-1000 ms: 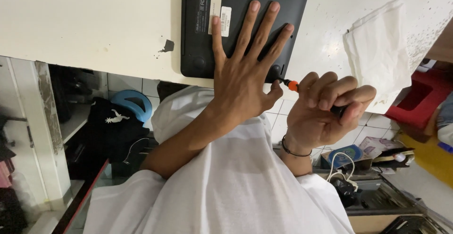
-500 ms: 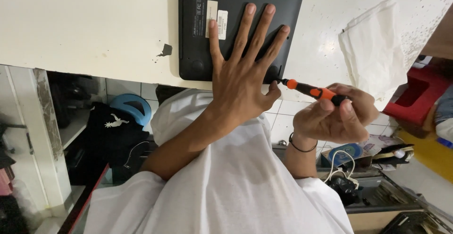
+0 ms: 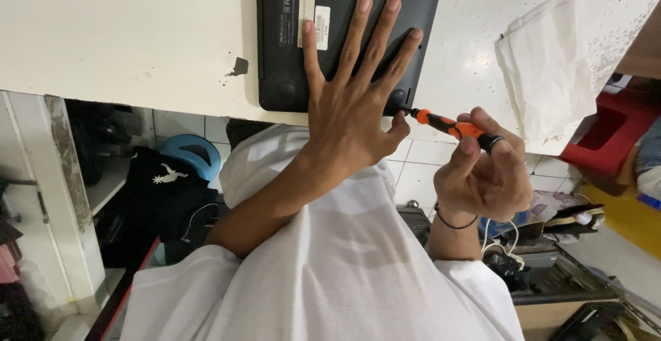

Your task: Unscrewing the back cover of a laptop using a screwdriver and wiping the surface with a cloth.

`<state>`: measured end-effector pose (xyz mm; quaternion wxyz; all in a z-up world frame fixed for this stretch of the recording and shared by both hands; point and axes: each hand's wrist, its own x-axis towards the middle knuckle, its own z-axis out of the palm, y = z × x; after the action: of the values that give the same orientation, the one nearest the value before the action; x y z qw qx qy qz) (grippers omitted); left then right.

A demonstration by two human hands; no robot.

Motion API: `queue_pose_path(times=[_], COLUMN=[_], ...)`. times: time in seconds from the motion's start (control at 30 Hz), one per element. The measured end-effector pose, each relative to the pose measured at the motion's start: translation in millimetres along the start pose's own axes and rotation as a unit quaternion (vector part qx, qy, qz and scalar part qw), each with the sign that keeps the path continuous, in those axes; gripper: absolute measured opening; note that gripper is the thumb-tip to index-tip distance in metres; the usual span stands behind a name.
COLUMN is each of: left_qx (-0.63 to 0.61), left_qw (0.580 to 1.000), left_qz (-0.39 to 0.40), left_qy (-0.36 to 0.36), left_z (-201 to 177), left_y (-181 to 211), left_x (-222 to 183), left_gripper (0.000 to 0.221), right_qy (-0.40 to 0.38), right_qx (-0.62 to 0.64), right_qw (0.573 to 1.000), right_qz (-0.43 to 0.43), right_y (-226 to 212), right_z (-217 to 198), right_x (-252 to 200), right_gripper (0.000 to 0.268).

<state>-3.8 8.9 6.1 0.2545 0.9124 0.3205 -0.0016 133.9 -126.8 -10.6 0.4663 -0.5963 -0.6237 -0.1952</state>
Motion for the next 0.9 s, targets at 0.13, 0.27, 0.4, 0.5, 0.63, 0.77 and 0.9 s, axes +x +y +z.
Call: queue_pose_path(times=[0.13, 0.27, 0.4, 0.5, 0.63, 0.77, 0.9], left_qx=[-0.012, -0.009, -0.008, -0.013, -0.017, -0.012, -0.012], left_qw=[1.0, 1.0, 0.999, 0.999, 0.998, 0.998, 0.998], left_qz=[0.001, 0.001, 0.007, 0.007, 0.011, 0.01, 0.015], left_qy=[0.02, 0.022, 0.04, 0.032, 0.056, 0.061, 0.067], left_z=[3.0, 6.3, 5.9, 6.2, 8.8, 7.8, 8.6], left_y=[-1.4, -1.2, -1.3, -2.3, -3.5, -4.2, -4.9], left_x=[-0.6, 0.1, -2.0, -1.5, -2.5, -3.6, -3.2], left_gripper=[0.088, 0.08, 0.087, 0.083, 0.082, 0.082, 0.083], right_qy=[-0.004, -0.032, -0.015, 0.009, 0.017, 0.024, 0.006], right_qx=[0.03, 0.085, 0.01, 0.015, 0.022, 0.005, 0.076], right_qw=[1.0, 0.996, 0.998, 0.997, 0.998, 0.999, 0.989], right_qz=[0.004, 0.009, 0.058, 0.081, 0.062, 0.031, 0.129], right_y=[4.7, 7.6, 2.5, -1.3, -7.2, -8.8, -15.5], right_z=[-4.0, -3.1, 0.8, 5.7, 7.7, 7.7, 5.7], right_x=[-11.6, -10.6, 1.9, 1.2, -5.5, -15.7, -27.4], right_gripper=[0.029, 0.029, 0.048, 0.046, 0.044, 0.047, 0.03])
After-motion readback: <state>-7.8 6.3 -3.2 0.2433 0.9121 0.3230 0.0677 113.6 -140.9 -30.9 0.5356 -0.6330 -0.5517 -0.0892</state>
